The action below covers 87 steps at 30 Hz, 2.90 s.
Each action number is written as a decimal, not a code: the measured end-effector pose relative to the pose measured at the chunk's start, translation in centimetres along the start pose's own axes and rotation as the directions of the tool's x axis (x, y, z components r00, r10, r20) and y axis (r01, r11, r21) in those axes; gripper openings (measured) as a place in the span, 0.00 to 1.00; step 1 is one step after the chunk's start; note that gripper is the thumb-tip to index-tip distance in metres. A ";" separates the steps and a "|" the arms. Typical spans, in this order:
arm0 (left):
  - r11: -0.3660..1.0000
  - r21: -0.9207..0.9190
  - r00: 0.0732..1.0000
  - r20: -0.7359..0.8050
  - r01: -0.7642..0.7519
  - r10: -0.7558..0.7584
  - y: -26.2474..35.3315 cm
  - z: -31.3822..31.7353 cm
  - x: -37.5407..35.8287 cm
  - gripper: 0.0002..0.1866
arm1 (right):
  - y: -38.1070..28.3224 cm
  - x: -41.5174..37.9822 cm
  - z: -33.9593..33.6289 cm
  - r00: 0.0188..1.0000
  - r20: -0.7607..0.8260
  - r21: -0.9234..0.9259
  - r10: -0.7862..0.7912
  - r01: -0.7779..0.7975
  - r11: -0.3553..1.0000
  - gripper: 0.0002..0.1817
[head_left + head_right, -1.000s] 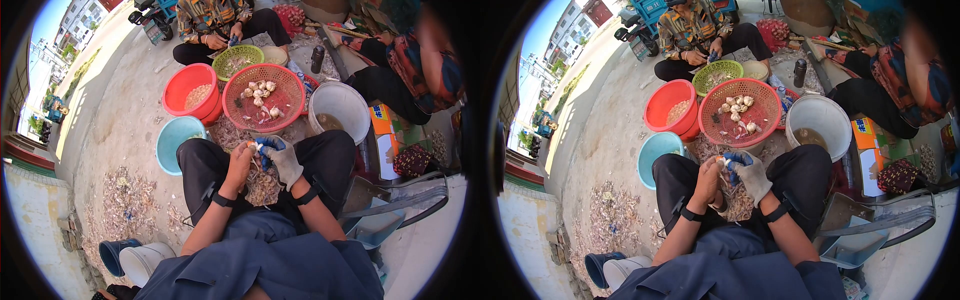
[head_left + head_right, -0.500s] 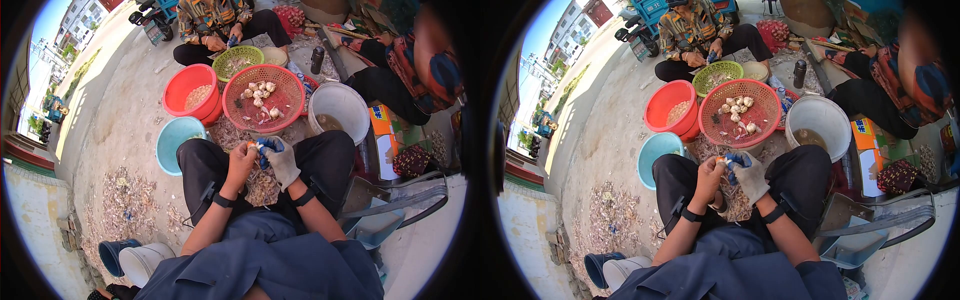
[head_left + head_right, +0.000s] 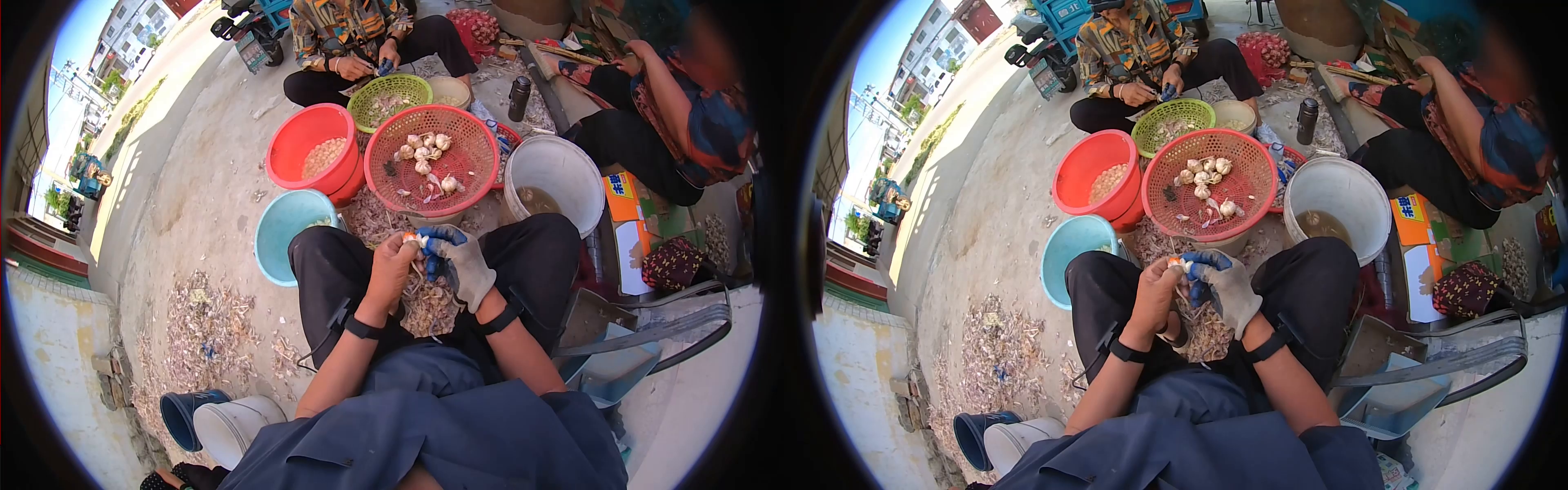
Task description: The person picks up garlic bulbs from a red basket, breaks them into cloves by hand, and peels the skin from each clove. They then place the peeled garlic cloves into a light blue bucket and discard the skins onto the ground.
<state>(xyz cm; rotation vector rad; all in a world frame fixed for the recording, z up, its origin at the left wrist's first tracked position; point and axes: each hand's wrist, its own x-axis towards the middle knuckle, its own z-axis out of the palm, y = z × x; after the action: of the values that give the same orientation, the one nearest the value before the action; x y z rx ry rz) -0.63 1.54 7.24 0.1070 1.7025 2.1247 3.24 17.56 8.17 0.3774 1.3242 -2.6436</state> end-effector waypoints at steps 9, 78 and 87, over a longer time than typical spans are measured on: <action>0.996 -0.092 1.000 -0.026 -0.011 0.008 -0.2 0.8 0.7 0.08 | 2.1 0.6 -0.2 0.815 -0.040 -0.638 -0.578 0.425 0.643 0.15; 0.914 0.394 0.949 -0.313 0.099 0.032 -8.2 -2.9 6.5 0.16 | 2.4 33.4 -4.2 0.878 -0.477 -0.875 -0.033 -0.470 0.118 0.27; 0.969 0.188 0.977 -0.168 0.163 -0.132 -9.4 -2.5 7.4 0.10 | 2.0 32.8 -3.4 0.891 -0.399 -0.893 -0.216 -0.431 -0.129 0.30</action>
<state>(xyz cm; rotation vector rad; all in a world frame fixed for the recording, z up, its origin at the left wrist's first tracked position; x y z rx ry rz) -5.62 3.48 -3.70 -0.1274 1.9467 1.8915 -27.04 18.09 -5.01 0.7236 2.7463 -0.5437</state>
